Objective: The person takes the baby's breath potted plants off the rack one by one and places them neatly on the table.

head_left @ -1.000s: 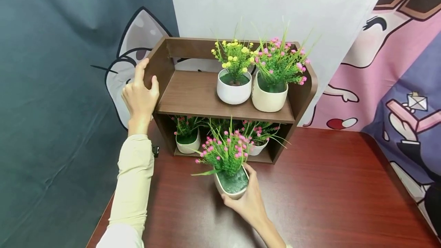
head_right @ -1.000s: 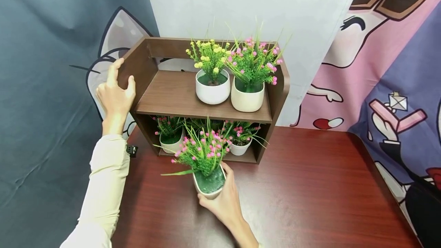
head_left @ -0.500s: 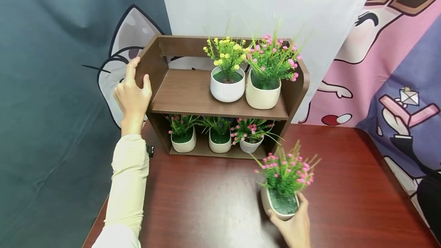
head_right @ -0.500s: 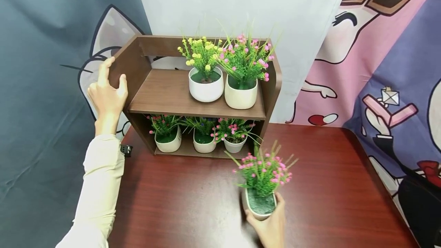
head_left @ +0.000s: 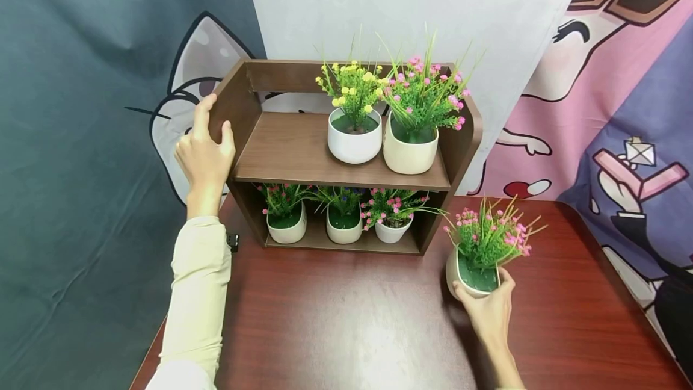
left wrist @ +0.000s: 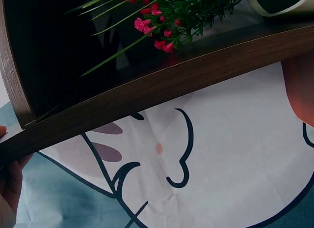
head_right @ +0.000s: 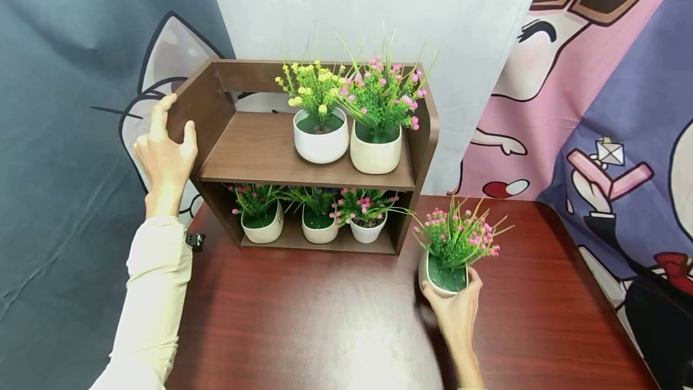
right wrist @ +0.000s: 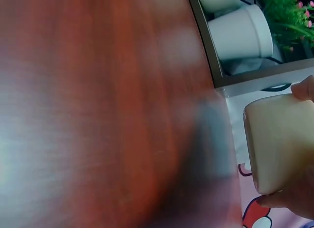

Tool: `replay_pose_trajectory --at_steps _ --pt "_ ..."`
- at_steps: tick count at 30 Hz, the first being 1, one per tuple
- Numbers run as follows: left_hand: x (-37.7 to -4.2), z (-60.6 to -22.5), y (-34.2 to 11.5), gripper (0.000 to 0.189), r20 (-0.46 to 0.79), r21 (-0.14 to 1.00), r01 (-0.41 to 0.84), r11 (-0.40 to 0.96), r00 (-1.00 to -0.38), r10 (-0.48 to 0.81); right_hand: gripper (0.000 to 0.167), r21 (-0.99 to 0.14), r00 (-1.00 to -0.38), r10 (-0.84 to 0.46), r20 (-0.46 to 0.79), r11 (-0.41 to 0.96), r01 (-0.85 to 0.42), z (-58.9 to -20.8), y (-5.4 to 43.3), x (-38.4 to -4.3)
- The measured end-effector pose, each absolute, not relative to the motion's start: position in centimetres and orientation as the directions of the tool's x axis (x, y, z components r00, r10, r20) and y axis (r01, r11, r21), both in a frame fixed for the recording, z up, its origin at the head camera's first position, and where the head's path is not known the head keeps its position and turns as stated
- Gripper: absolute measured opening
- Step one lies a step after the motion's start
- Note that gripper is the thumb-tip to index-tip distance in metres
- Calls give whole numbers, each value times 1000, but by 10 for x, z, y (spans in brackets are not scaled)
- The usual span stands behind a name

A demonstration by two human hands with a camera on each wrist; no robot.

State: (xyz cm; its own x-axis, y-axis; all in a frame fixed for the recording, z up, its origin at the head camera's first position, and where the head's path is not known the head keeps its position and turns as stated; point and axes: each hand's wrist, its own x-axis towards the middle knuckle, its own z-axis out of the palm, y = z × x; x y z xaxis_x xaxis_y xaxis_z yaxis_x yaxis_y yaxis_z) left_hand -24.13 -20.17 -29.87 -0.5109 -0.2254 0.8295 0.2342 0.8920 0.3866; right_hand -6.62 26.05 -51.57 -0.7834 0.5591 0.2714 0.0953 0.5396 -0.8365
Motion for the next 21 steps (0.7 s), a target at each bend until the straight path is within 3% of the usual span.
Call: replay_pose_trajectory --at_steps 10,21 --pt "-243 -295 -200 39 832 383 230 895 -506 -226 89 -840 -814 508 282 541 46 -517 264 -130" --pt "-241 -300 -201 38 834 385 232 893 -502 -229 88 -830 -848 458 265 556 41 -533 259 -163"
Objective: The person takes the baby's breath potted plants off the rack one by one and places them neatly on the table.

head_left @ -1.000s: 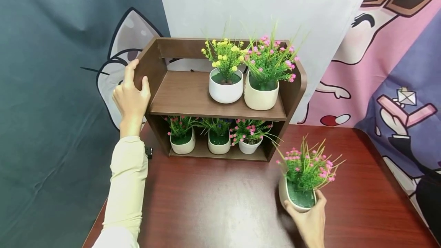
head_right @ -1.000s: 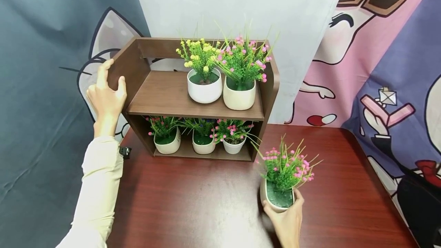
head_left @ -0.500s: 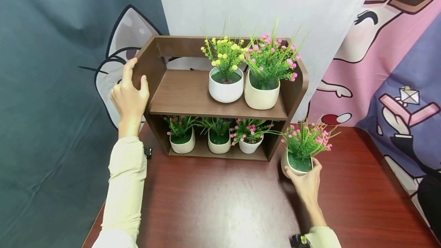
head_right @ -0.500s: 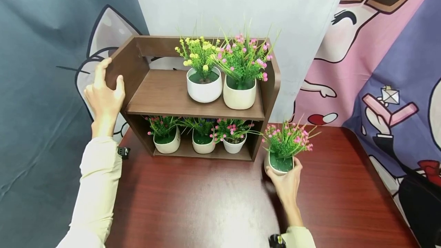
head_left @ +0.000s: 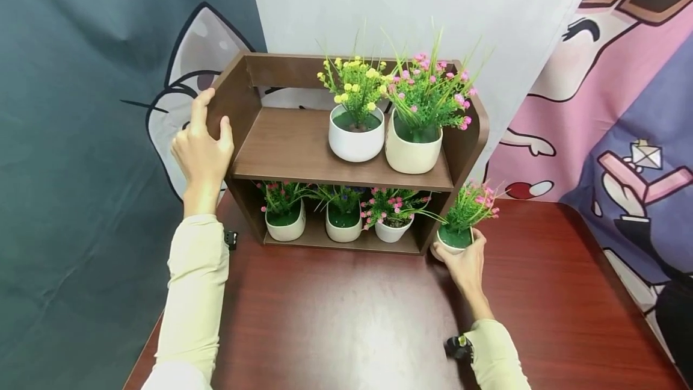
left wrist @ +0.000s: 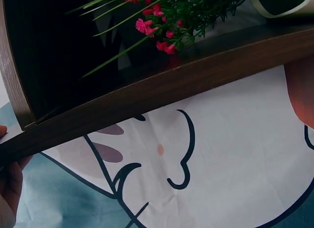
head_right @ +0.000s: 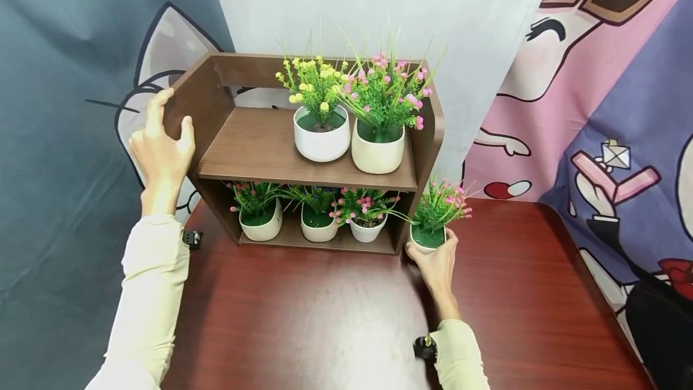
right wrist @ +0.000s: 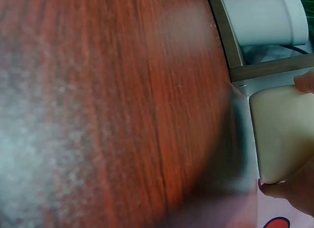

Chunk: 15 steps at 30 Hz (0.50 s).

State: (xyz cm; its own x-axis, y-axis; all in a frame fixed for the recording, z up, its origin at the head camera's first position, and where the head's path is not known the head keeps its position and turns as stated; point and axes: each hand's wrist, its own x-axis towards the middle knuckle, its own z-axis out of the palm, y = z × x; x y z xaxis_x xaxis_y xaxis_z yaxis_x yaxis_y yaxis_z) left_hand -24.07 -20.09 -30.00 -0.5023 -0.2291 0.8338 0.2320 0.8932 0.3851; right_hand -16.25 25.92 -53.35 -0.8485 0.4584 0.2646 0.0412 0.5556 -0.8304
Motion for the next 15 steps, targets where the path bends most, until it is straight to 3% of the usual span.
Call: replay_pose_trajectory --at_steps 8,15 --pt "-243 -299 -202 39 836 382 234 894 -500 -226 87 -846 -864 415 286 532 -24 -540 257 -177" --pt "-242 -300 -201 38 839 381 237 894 -496 -226 92 -841 -918 314 244 540 -39 -545 263 -182"
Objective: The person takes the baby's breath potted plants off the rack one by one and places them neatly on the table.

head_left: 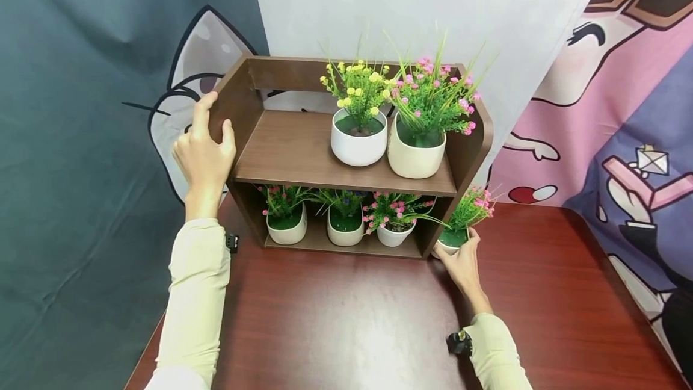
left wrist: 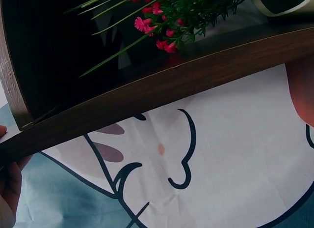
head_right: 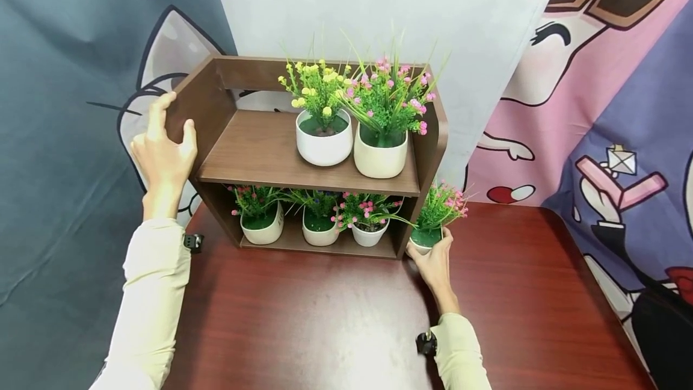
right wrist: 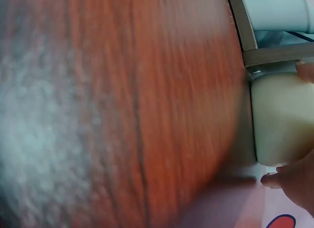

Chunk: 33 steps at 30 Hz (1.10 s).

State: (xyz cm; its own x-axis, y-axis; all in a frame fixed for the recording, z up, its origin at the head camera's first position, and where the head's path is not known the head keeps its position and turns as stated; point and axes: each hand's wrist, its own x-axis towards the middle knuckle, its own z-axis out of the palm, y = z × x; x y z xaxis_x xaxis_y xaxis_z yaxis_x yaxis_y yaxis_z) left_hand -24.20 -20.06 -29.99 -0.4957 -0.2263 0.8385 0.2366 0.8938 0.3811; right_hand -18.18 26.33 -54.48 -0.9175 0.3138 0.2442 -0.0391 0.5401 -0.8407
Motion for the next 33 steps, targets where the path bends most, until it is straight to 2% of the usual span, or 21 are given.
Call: replay_pose_trajectory --at_steps 7,16,25,33 --pt "-243 -298 -198 38 839 383 242 891 -496 -225 101 -807 -942 219 254 584 -82 -534 272 -170" --pt "-243 -297 -201 38 835 389 244 888 -500 -229 92 -810 -931 251 265 582 -74 -512 268 -129" --pt "-242 -302 -202 38 838 383 254 888 -499 -219 86 -838 -872 322 368 522 -161 -467 244 -78" --pt "-242 -302 -203 38 832 381 252 889 -514 -211 75 -812 -790 333 514 485 -324 -406 192 -54"
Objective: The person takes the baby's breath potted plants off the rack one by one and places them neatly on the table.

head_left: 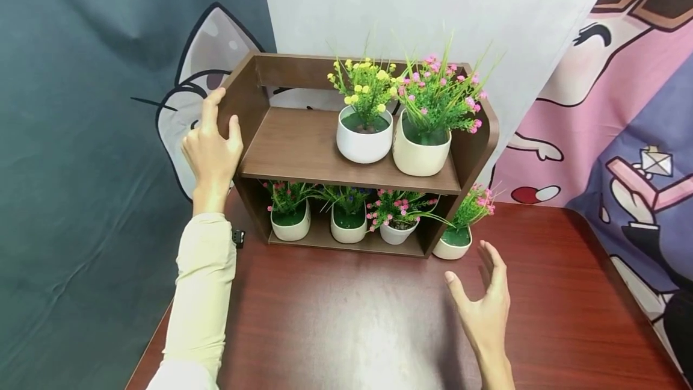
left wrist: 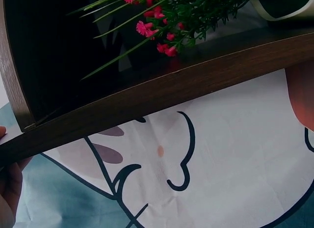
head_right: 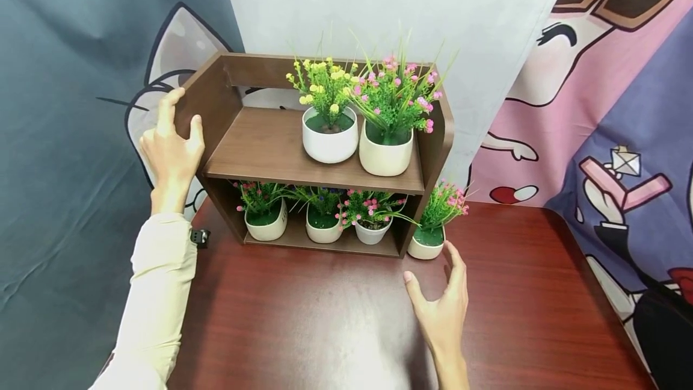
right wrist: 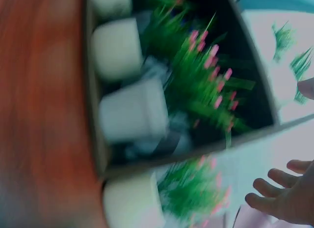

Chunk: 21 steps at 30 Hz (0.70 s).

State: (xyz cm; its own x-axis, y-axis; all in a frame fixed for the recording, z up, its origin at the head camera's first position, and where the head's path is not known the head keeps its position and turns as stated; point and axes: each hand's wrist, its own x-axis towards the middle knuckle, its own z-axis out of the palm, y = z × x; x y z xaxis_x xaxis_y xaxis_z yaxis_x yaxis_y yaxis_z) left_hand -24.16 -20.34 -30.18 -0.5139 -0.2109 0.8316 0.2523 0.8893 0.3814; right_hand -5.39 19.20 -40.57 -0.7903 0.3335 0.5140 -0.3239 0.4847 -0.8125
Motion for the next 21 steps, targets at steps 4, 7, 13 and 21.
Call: replay_pose_trajectory --at_steps 4,7,13,21 --pt "-242 -301 -201 38 833 381 255 889 -511 -210 72 -811 -777 288 560 385 -441 -380 163 -52" --pt "-242 -301 -201 38 836 380 255 889 -506 -212 72 -788 -766 229 601 331 -519 -368 142 -58" --pt "-243 -300 -201 38 836 382 264 886 -507 -210 78 -746 -751 128 647 309 -590 -352 108 -84" --pt "-243 -301 -202 38 836 388 268 882 -505 -214 85 -763 -787 134 602 385 -519 -326 81 -133"
